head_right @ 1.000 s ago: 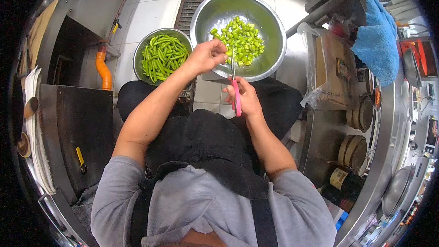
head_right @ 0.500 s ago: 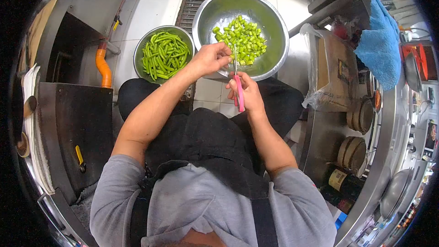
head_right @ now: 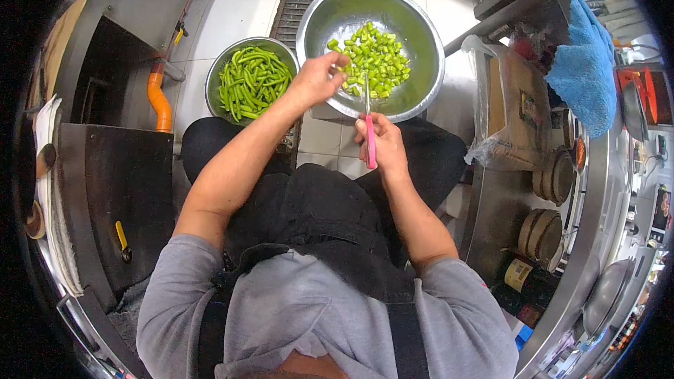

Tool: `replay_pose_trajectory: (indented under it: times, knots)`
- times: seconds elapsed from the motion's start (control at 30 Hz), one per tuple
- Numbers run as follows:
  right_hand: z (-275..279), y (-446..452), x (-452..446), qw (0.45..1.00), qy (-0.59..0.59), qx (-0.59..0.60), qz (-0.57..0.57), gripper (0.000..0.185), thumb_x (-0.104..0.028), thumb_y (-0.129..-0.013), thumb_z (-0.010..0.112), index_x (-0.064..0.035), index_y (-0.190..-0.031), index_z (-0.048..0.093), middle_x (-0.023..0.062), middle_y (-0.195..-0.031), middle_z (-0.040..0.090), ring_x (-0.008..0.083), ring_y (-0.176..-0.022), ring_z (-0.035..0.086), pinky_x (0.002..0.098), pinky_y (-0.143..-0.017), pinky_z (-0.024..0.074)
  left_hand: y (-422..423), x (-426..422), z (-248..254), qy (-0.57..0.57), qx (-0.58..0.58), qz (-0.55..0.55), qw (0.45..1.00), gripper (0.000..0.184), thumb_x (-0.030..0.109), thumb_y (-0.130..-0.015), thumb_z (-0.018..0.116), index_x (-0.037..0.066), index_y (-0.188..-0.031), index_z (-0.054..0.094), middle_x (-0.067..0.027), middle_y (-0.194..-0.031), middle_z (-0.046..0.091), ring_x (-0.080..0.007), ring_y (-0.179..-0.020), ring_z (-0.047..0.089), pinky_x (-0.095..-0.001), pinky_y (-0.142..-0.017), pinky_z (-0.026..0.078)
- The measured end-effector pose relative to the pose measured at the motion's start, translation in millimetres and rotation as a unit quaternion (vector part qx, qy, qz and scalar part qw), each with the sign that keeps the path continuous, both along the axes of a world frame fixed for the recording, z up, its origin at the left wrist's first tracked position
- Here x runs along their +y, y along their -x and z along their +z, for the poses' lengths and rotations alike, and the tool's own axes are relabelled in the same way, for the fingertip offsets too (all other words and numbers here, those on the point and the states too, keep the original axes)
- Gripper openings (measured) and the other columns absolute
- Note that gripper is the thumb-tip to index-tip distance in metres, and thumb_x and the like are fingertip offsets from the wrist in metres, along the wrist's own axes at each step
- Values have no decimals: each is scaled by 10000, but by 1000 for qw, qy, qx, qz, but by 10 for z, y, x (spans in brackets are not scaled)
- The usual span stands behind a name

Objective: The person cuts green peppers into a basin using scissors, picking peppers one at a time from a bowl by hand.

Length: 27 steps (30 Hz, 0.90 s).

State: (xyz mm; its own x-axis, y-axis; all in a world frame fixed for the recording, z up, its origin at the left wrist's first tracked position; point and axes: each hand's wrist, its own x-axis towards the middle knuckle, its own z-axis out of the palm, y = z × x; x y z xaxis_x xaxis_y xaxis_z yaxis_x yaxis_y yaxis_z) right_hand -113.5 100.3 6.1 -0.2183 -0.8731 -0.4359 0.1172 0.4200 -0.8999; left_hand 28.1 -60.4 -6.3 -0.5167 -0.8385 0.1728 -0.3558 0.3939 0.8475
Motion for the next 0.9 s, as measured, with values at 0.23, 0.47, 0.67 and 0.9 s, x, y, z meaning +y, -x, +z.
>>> replay_pose_trajectory:
  times: [0.23, 0.47, 0.67, 0.9]
  knots:
    - [-10, 238, 17, 999, 53, -2, -11, 397, -213, -879, 646, -9, -1199, 530, 95, -807, 655, 132, -530, 588, 239, -447, 443, -746, -787, 84, 12, 83, 162, 983, 314, 124, -812, 666, 83, -1122, 639, -56, -1027, 693, -157, -875, 658, -303, -784, 533]
    - [124, 937, -64, 990, 111, 75, -39, 417, -191, -890, 627, 28, -1223, 504, 133, -815, 650, 141, -528, 588, 233, -441, 448, -1669, -1318, -1046, -111, -252, 301, 913, 349, 176, -754, 607, 103, -1091, 659, -142, -1003, 688, -281, -934, 660, -353, -850, 515]
    - [67, 1026, -163, 980, 165, 66, -85, 454, -277, -912, 609, 43, -1217, 505, 127, -799, 626, 138, -499, 563, 234, -415, 434, -1931, -1025, -2584, -275, -432, 225, 829, 310, 178, -745, 622, 18, -1001, 691, -207, -1105, 644, -342, -1032, 627, -399, -889, 501]
    - [59, 971, -302, 975, 153, 70, -143, 559, -357, -868, 640, 55, -1216, 492, 116, -773, 610, 146, -496, 545, 233, -382, 414, -1654, -1117, -3023, -280, -374, 315, 826, 405, 321, -756, 565, -20, -935, 690, -244, -1011, 660, -352, -993, 638, -430, -880, 492]
